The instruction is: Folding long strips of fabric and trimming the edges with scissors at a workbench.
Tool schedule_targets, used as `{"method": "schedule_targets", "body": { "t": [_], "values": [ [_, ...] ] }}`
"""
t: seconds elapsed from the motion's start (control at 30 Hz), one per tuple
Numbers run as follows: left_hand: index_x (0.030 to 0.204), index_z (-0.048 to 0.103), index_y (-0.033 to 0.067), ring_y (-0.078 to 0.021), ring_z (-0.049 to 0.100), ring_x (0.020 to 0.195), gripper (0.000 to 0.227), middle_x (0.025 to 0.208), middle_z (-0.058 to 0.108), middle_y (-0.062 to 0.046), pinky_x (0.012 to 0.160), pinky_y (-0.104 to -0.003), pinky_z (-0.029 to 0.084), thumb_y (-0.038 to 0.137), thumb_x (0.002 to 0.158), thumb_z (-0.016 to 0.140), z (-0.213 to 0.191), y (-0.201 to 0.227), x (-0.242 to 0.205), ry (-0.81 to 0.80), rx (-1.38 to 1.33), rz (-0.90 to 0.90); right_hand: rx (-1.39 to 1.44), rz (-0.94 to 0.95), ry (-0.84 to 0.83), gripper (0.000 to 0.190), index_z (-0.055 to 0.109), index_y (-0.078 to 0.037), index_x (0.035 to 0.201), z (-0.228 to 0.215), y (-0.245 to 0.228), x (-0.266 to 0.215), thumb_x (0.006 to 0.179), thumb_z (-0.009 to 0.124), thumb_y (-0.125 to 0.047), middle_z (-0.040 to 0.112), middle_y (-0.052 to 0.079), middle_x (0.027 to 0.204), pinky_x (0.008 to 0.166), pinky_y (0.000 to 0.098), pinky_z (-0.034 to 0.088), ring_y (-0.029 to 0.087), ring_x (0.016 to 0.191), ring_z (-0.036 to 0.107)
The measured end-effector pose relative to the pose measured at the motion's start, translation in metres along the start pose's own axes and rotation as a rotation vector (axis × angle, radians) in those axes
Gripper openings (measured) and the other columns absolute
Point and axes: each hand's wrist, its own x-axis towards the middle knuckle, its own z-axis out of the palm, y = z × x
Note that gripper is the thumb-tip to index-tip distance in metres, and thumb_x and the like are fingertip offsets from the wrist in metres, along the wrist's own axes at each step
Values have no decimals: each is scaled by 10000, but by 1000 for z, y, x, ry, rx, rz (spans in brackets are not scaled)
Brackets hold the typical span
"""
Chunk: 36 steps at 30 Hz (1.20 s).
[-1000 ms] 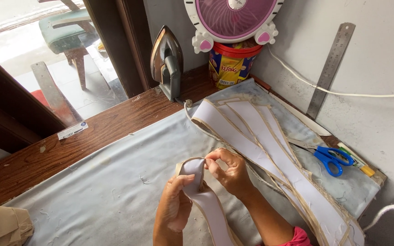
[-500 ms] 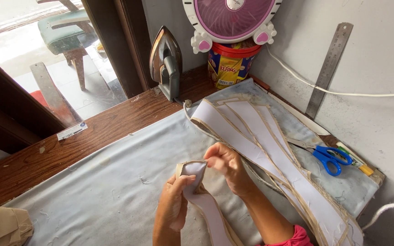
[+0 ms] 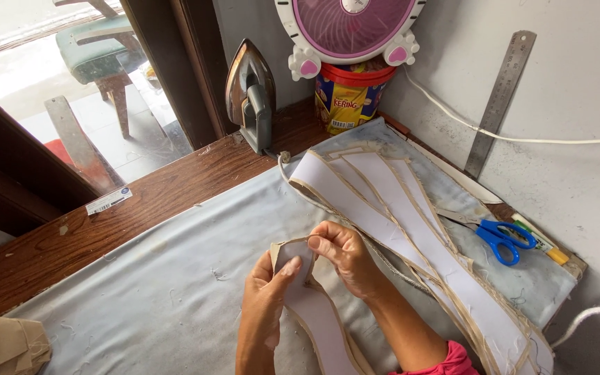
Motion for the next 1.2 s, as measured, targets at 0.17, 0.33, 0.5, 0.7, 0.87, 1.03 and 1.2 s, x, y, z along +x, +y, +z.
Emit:
{"method": "schedule_targets", "body": {
  "t": [0.17,0.33,0.5,0.7,0.87,1.03,1.2],
  "values": [
    [962,672,33,-184,544,741,294,882,554,-61,633,-319,445,170,703,682,3,-1,2,132,40,-54,250,-48,111,226,561,-67,735,-9,16,7,921,533,-193,514,23,625,585,212,411,115,608,485],
    [1111,646,63,-203,564,604,395,778,630,-94,547,-306,442,140,723,636,2,-2,2,70,7,-62,208,-75,56,303,586,-80,868,-5,3,2,805,640,-371,554,30,689,700,239,427,128,671,518],
    [849,619,5,-230,566,486,144,630,588,-113,463,-327,447,106,748,642,2,-6,2,-37,-6,-20,263,-35,268,124,592,-78,820,-13,34,13,916,524,-117,597,45,718,625,221,436,106,631,509],
    [847,627,15,-204,544,518,147,657,587,-87,482,-318,439,120,747,650,-2,-10,6,-14,1,-26,138,-75,213,398,557,-104,733,-12,6,7,945,413,-408,553,8,624,632,257,473,128,597,546],
    [854,632,16,-208,545,508,154,655,595,-96,476,-318,435,124,746,653,-2,-9,5,-27,0,-33,23,14,83,117,607,-104,785,-6,13,8,865,595,-188,556,-6,670,546,202,370,75,567,434],
    [852,622,30,-195,537,553,150,691,602,-82,496,-316,437,121,740,663,-5,-6,5,-9,-52,-65,229,-30,229,232,599,-40,787,-16,9,9,938,513,-193,537,31,575,592,211,419,116,548,494],
    [961,650,-16,-241,539,524,275,668,599,-136,479,-340,430,146,739,636,1,2,1,-33,-27,-47,-102,29,-87,362,447,-121,599,-1,5,2,898,560,-291,460,12,497,547,219,355,90,491,421]
  ]
}}
